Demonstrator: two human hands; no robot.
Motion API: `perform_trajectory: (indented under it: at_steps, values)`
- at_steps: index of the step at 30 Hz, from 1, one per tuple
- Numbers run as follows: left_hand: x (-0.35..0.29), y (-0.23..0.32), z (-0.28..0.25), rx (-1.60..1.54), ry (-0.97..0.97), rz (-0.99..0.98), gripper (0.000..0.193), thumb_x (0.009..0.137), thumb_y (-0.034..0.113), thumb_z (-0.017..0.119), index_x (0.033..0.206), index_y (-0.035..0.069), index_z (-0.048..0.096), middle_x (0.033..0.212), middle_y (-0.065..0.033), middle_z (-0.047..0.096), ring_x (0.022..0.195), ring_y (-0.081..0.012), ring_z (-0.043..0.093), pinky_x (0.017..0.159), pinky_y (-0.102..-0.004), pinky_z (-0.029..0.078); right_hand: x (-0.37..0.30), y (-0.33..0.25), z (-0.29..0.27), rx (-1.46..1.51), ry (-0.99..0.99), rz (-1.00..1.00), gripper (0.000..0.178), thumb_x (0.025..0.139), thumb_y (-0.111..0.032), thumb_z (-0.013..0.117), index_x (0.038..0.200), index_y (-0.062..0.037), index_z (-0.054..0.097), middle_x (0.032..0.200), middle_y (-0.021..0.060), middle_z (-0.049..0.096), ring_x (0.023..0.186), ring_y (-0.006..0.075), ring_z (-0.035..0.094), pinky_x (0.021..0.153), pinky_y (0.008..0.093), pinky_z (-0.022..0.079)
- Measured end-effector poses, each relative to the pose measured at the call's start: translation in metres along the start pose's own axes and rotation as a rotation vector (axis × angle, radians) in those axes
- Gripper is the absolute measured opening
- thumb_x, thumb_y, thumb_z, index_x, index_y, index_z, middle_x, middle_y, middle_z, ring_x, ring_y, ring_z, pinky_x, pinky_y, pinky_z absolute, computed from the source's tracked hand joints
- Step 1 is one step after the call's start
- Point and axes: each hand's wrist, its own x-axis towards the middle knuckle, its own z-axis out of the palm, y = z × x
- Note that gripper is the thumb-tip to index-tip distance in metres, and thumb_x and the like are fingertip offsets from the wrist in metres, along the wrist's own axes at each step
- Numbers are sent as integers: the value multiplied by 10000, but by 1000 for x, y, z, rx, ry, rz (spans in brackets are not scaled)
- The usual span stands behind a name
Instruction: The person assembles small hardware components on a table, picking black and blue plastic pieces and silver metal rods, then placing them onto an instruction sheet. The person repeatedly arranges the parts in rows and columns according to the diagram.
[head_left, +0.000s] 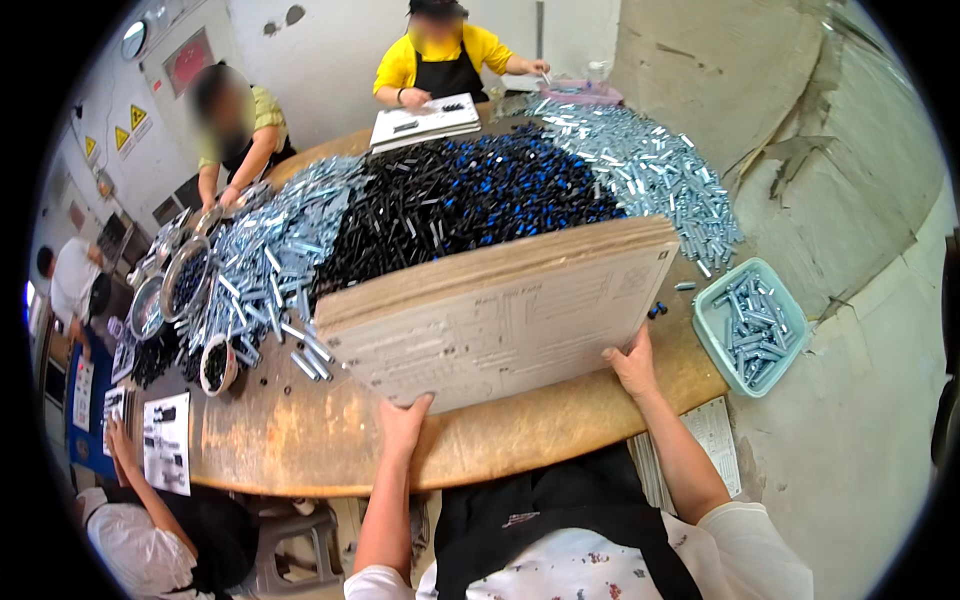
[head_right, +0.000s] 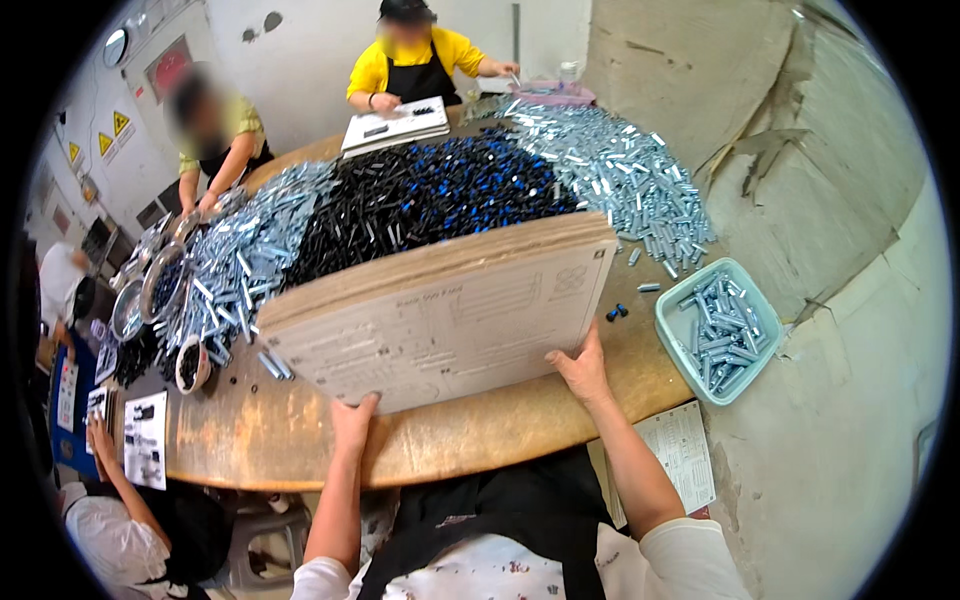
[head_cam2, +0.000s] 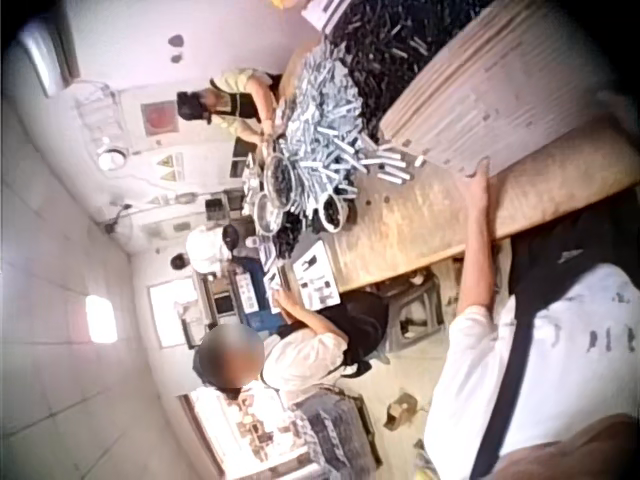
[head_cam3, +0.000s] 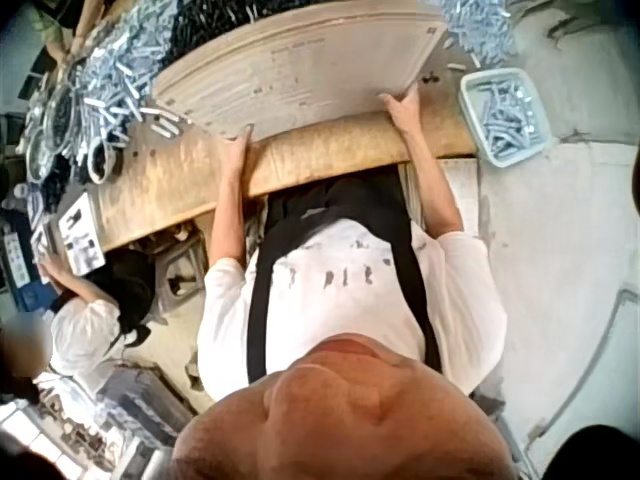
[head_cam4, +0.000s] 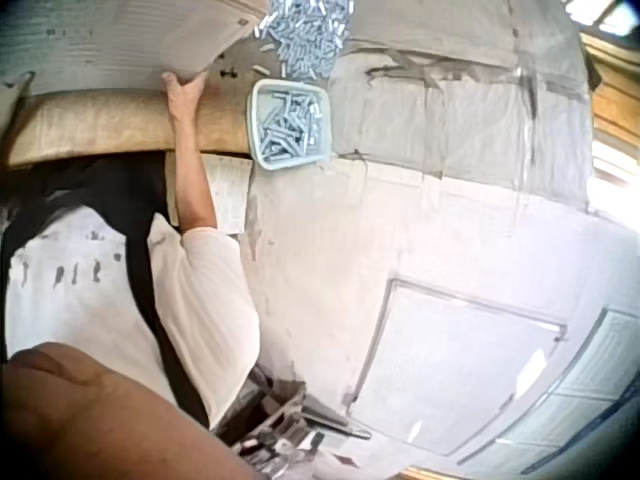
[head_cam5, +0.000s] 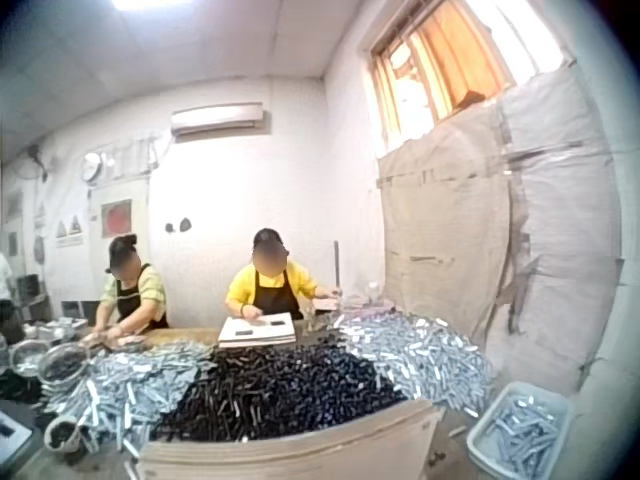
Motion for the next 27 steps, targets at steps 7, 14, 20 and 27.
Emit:
perform_trajectory:
  at_steps: [7, 14, 20, 27]
  values:
    - [-53, 34, -18, 134, -132, -179, 385, 998, 237, 538, 1236, -61, 584, 1140, -104, 664, 1028, -162, 604, 901, -307, 486, -33, -45, -26, -531, -99, 150, 500, 959, -238, 587, 1345, 48, 449, 1133, 244, 653, 1049, 337, 647, 925, 402, 481]
    - [-75, 27, -21, 112, -309, -428, 496, 1035, 342, 489, 1294, -78, 538, 1202, -160, 641, 1119, -193, 569, 977, -340, 447, -51, -56, -42, -582, -201, 427, 421, 964, -253, 579, 1252, 51, 535, 1089, 205, 670, 978, 276, 659, 872, 370, 496]
    - [-96, 57, -40, 105, -231, -559, 506, 1028, 360, 509, 1269, -82, 567, 1160, -136, 664, 1054, -176, 604, 916, -322, 479, -75, -63, -38, -617, -264, 477, 482, 954, -267, 586, 1319, 31, 482, 1124, 249, 653, 1047, 359, 649, 928, 411, 480]
    - [-78, 34, -32, 442, -296, -507, 592, 999, 435, 520, 1323, -60, 530, 1159, -223, 674, 1060, -321, 651, 937, -401, 482, -63, -41, -44, -519, -196, 478, 433, 948, -216, 576, 1289, 46, 522, 1110, 229, 670, 1000, 310, 659, 899, 384, 495]
